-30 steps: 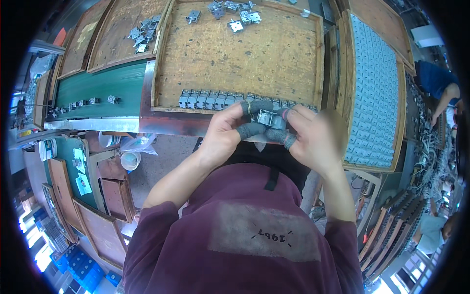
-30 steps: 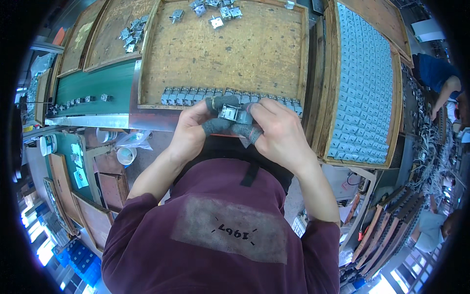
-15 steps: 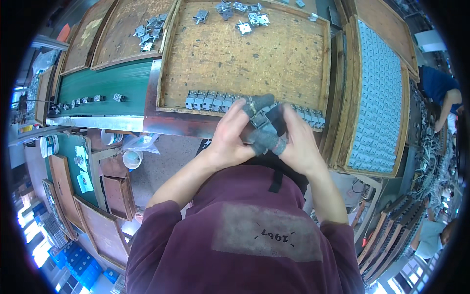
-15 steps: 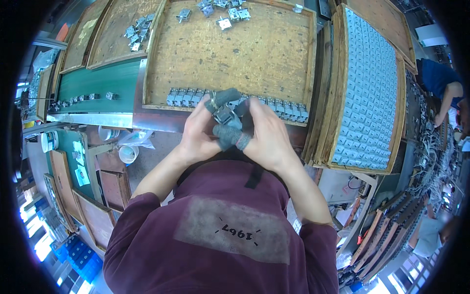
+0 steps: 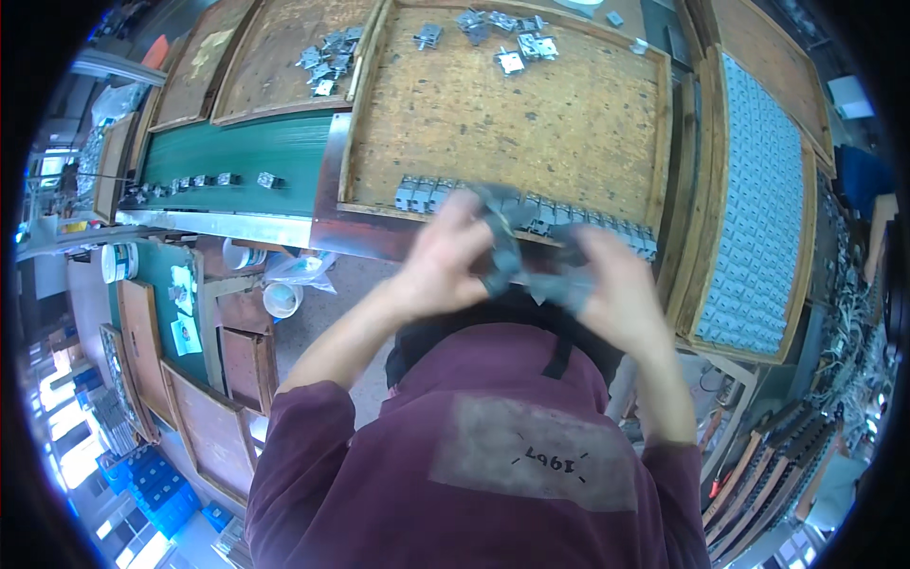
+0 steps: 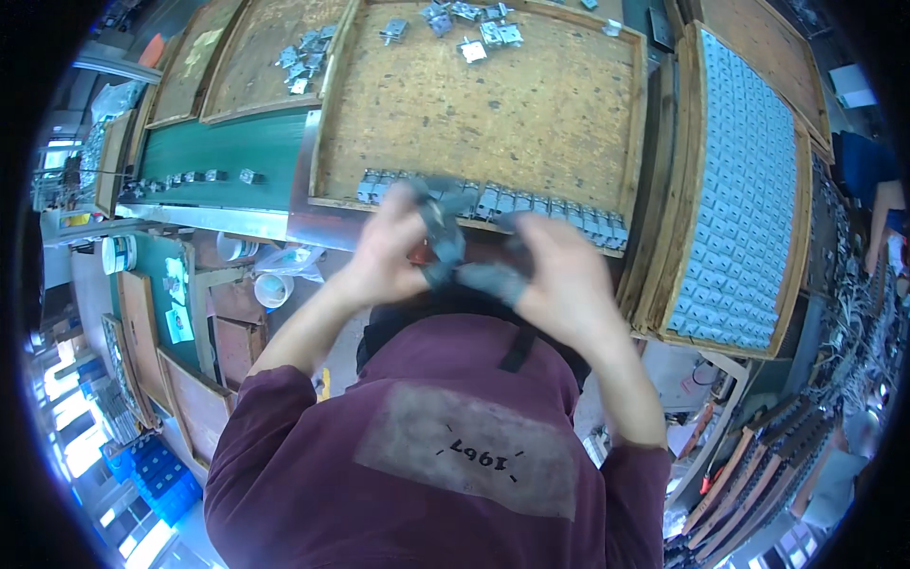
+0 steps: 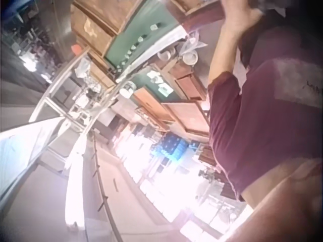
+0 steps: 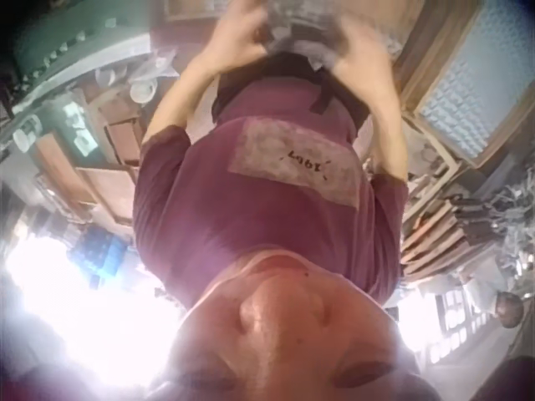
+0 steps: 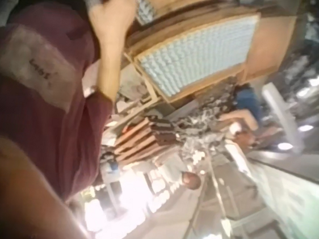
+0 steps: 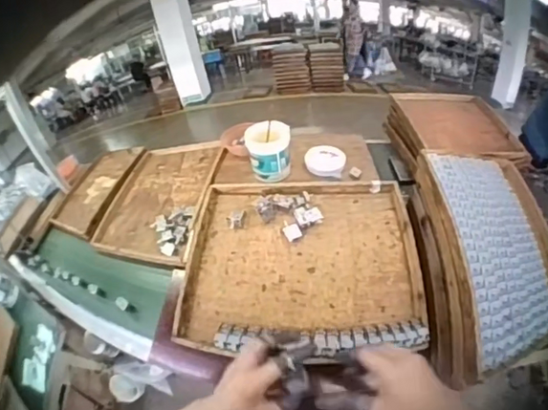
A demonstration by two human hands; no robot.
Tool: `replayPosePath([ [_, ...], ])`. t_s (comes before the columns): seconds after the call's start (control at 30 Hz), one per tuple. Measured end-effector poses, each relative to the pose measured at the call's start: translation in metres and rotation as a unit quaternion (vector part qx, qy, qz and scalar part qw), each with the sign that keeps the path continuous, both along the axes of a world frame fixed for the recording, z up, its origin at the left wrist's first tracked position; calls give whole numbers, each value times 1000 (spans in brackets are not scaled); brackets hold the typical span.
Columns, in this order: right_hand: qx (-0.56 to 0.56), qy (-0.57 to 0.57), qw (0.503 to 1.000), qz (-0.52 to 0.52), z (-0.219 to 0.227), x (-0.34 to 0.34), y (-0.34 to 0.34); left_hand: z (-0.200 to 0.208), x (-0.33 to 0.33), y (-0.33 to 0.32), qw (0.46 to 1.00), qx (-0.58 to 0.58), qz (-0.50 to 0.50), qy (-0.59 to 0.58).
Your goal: Manually assemble electronic components and organize them into specialized trays.
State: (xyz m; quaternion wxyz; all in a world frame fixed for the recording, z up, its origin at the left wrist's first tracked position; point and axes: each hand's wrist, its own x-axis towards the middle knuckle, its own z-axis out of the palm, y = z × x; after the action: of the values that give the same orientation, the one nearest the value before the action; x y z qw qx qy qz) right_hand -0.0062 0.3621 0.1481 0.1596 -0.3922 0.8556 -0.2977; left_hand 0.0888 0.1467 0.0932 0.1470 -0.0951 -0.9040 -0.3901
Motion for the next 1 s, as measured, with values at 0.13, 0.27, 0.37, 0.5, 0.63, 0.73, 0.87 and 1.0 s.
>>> replayPosePath([
  [0.13, -169, -111, 948, -245, 20, -19, 83, -5, -6, -82, 980, 3, 188, -64],
  [0.27, -230, -16, 873, -430, 13, -36, 181, -40, -13, -146, 946, 26, 157, -281],
  [0.37, -279, 17, 801, -529, -5, -49, 240, -55, -7, -164, 933, 89, 75, -339],
  [0.5, -230, 73, 752, -614, 3, -55, 307, -77, 6, -191, 881, 139, 60, -448],
  [0.63, -63, 92, 756, -646, -10, -61, 390, -46, -20, -142, 869, 232, 101, -424],
  [0.73, 53, 59, 781, -619, -45, -76, 438, -93, 2, -190, 928, 121, 109, -336],
  [0.87, 86, 23, 788, -610, -68, -112, 436, -46, 21, -176, 940, 100, 103, -311],
  [1.0, -177, -119, 752, -624, -37, -90, 439, -60, 16, -207, 947, 26, 248, -204],
])
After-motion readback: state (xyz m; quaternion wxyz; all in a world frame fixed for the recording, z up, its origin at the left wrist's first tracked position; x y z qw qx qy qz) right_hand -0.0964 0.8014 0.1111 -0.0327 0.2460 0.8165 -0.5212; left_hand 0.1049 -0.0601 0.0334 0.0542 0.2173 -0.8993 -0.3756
